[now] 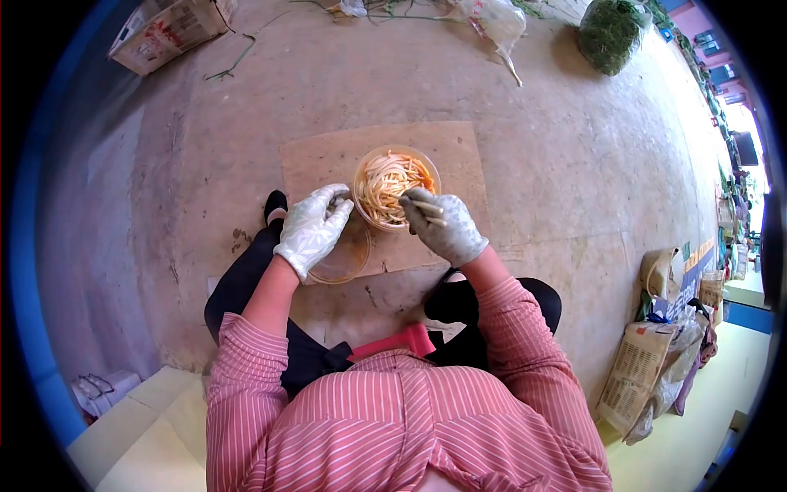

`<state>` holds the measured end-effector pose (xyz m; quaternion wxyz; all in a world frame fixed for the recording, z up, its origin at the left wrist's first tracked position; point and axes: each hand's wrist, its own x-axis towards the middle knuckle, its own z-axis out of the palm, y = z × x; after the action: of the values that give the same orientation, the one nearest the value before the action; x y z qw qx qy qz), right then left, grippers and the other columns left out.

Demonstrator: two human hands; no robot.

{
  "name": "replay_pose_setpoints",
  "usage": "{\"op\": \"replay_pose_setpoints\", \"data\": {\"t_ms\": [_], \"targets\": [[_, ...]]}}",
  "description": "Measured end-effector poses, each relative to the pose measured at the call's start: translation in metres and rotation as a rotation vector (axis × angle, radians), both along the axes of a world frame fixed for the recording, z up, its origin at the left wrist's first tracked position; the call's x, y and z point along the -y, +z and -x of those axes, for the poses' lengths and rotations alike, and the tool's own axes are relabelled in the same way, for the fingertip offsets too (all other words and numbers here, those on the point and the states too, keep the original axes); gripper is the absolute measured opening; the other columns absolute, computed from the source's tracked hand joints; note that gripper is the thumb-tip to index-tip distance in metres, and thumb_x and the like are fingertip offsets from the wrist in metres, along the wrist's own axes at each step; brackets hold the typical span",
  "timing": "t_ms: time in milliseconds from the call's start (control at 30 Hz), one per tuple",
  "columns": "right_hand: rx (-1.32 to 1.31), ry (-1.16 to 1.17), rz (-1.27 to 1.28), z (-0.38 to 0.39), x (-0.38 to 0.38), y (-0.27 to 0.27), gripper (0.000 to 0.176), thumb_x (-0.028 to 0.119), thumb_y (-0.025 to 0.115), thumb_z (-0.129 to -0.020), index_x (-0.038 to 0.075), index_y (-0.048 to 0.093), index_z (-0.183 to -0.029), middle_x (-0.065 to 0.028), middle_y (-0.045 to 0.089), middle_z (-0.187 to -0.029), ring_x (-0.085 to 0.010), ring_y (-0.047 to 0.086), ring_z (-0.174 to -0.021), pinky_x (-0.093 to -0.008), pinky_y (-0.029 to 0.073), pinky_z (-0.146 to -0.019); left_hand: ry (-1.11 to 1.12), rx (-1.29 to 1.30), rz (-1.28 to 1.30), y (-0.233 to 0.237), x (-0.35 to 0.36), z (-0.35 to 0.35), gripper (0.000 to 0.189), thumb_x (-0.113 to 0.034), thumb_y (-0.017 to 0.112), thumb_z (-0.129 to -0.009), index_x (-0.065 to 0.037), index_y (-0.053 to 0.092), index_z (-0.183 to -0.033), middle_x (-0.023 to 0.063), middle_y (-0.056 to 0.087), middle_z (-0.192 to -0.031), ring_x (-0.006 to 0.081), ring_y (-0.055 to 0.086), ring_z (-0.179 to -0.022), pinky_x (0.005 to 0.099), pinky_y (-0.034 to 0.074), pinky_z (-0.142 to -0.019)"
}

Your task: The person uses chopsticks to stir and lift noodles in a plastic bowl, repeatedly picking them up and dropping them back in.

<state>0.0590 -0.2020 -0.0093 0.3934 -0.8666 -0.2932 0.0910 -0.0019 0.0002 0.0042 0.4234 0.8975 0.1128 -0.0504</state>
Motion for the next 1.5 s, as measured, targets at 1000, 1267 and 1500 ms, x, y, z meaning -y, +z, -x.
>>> {"op": "replay_pose_setpoints", "data": {"t_ms": [1000, 1267, 1500], "targets": [[-0.211, -0.233, -0.246, -0.022, 0.012, 0.022, 0.027, 0.025, 0.048, -0.088, 0.0, 0.057, -0.086, -0.0078, 0.06, -0.059, -0.0109, 0.051, -0.046, -0.0244, 0.042, -0.048, -0.007, 0.013, -0.005, 0.003, 0.002, 0.0, 0.029, -0.021, 0.056, -0.08, -0.006, 0.057, -0.105, 0.0149, 0.061, -0.087, 0.0206, 0.058, -0.069, 0.0305, 0.046, -0.067], [-0.457, -0.123, -0.066, -0.01, 0.02, 0.056, 0.024, 0.024, 0.05, -0.086, 0.001, 0.059, -0.084, -0.0062, 0.06, -0.059, -0.0105, 0.054, -0.049, -0.0254, 0.044, -0.049, 0.005, 0.007, 0.002, -0.001, -0.002, 0.002, 0.029, -0.02, 0.056, -0.08, -0.007, 0.056, -0.105, 0.0133, 0.061, -0.086, 0.0188, 0.058, -0.069, 0.0296, 0.046, -0.067], [-0.459, -0.094, 0.022, -0.009, 0.015, 0.047, 0.023, 0.022, 0.051, -0.085, 0.002, 0.058, -0.079, -0.0083, 0.059, -0.057, -0.0153, 0.056, -0.05, -0.0278, 0.045, -0.05, 0.003, -0.011, 0.01, 0.002, 0.001, 0.002, 0.029, -0.02, 0.056, -0.08, -0.007, 0.057, -0.105, 0.0136, 0.061, -0.086, 0.019, 0.058, -0.07, 0.0297, 0.046, -0.067]]}}
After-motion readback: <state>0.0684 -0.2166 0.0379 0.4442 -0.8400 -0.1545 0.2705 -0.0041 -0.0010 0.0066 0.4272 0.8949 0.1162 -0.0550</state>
